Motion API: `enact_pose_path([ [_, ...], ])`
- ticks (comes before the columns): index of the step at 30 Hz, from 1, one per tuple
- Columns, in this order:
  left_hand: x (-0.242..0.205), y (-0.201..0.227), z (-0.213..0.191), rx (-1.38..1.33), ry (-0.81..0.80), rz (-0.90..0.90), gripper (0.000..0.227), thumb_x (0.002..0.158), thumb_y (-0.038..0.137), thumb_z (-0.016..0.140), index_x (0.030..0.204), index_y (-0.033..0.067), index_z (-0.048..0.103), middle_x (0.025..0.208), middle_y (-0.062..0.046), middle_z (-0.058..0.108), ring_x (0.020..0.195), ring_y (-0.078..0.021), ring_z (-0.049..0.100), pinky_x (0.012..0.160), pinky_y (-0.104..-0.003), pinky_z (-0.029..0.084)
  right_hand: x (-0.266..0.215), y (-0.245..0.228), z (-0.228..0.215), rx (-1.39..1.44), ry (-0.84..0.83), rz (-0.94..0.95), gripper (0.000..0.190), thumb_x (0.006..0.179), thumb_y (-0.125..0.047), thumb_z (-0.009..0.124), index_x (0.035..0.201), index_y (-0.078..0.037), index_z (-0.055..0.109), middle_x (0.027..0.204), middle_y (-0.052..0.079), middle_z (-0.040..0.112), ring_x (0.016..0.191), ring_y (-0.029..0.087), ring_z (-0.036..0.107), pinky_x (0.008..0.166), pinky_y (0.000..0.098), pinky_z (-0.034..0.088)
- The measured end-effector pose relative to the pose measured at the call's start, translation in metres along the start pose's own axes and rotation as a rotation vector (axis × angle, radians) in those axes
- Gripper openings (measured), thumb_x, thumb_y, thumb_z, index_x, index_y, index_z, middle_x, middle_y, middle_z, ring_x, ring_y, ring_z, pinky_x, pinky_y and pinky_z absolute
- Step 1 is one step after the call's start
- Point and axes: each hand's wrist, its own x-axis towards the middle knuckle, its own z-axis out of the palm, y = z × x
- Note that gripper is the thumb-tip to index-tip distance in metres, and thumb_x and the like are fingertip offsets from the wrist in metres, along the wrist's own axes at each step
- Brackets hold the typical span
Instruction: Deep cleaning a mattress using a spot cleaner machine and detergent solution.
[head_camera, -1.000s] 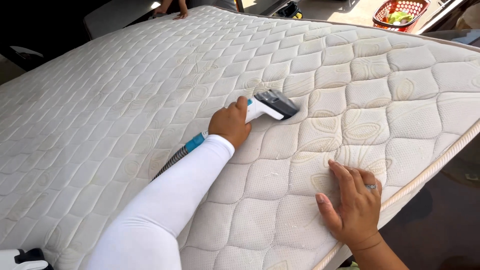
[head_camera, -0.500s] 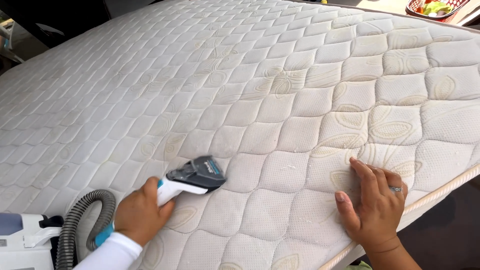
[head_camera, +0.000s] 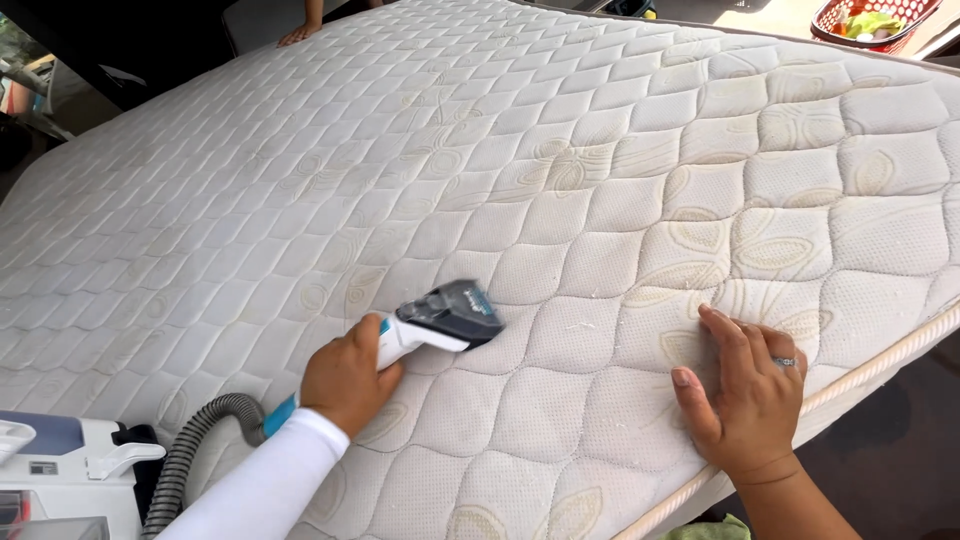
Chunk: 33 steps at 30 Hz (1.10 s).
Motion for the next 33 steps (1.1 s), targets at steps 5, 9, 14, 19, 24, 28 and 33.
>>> enact_pose_path([
  [5, -0.031, -0.027, -0.003, 0.134, -0.091, -0.174, 0.056, 0.074, 0.032, 0.082, 0.113, 0.0058, 0.052, 0.091, -0.016, 0.072, 0.075, -0.0344, 0.073, 0.067, -0.044, 0.059, 0.0, 0.003, 0.001, -0.051, -0.01, 0.021, 0.063, 0.088, -0.047, 0.06, 0.137, -0.006, 0.062, 0.112, 0.013, 0.069, 0.113, 0.034, 0.059, 0.103, 0.0483, 0.038],
  [9, 0.051, 0.028, 0.019, 0.041, 0.034, 0.038, 0.052, 0.076, 0.03, 0.081, 0.11, 0.0049, 0.051, 0.095, -0.018, 0.072, 0.077, -0.0371, 0.072, 0.069, -0.046, 0.059, -0.002, -0.001, 0.001, -0.056, 0.001, 0.028, 0.063, 0.089, -0.047, 0.059, 0.137, -0.006, 0.062, 0.113, 0.013, 0.07, 0.114, 0.035, 0.059, 0.104, 0.0487, 0.039],
  [14, 0.049, 0.029, 0.019, 0.023, -0.007, 0.047, 0.051, 0.081, 0.029, 0.078, 0.116, 0.005, 0.049, 0.098, -0.018, 0.071, 0.076, -0.0373, 0.071, 0.067, -0.046, 0.059, -0.003, 0.006, -0.001, -0.029, -0.004, 0.01, 0.063, 0.091, -0.047, 0.059, 0.138, -0.006, 0.061, 0.114, 0.013, 0.069, 0.113, 0.035, 0.058, 0.105, 0.0496, 0.039],
  [19, -0.073, -0.062, 0.008, 0.108, -0.023, -0.243, 0.061, 0.073, 0.034, 0.079, 0.119, 0.0059, 0.052, 0.087, -0.017, 0.073, 0.073, -0.0355, 0.073, 0.065, -0.046, 0.06, -0.002, -0.001, -0.002, -0.039, -0.008, -0.004, 0.064, 0.089, -0.046, 0.06, 0.139, -0.006, 0.061, 0.115, 0.013, 0.069, 0.113, 0.035, 0.058, 0.104, 0.0495, 0.038],
  [24, -0.018, -0.013, 0.014, 0.095, -0.042, -0.226, 0.061, 0.073, 0.038, 0.079, 0.118, 0.0065, 0.052, 0.081, -0.016, 0.073, 0.069, -0.0361, 0.072, 0.063, -0.048, 0.058, -0.001, -0.003, -0.001, -0.056, -0.02, 0.013, 0.064, 0.086, -0.046, 0.06, 0.137, -0.007, 0.062, 0.112, 0.012, 0.069, 0.111, 0.035, 0.058, 0.103, 0.0492, 0.038],
  [28, 0.119, 0.112, 0.019, -0.035, -0.012, 0.095, 0.046, 0.083, 0.021, 0.075, 0.117, 0.0045, 0.05, 0.098, -0.019, 0.071, 0.081, -0.0375, 0.073, 0.072, -0.046, 0.059, 0.003, 0.0, 0.002, -0.05, 0.026, 0.028, 0.062, 0.088, -0.045, 0.059, 0.136, -0.006, 0.062, 0.111, 0.012, 0.07, 0.11, 0.034, 0.058, 0.103, 0.0486, 0.039],
  [33, 0.204, 0.194, 0.027, 0.005, 0.04, 0.272, 0.045, 0.086, 0.019, 0.074, 0.119, 0.005, 0.047, 0.101, -0.018, 0.071, 0.088, -0.0363, 0.074, 0.077, -0.044, 0.061, 0.004, -0.002, -0.004, -0.013, 0.024, 0.044, 0.061, 0.088, -0.045, 0.059, 0.134, -0.005, 0.061, 0.11, 0.012, 0.07, 0.107, 0.033, 0.059, 0.1, 0.0479, 0.039],
])
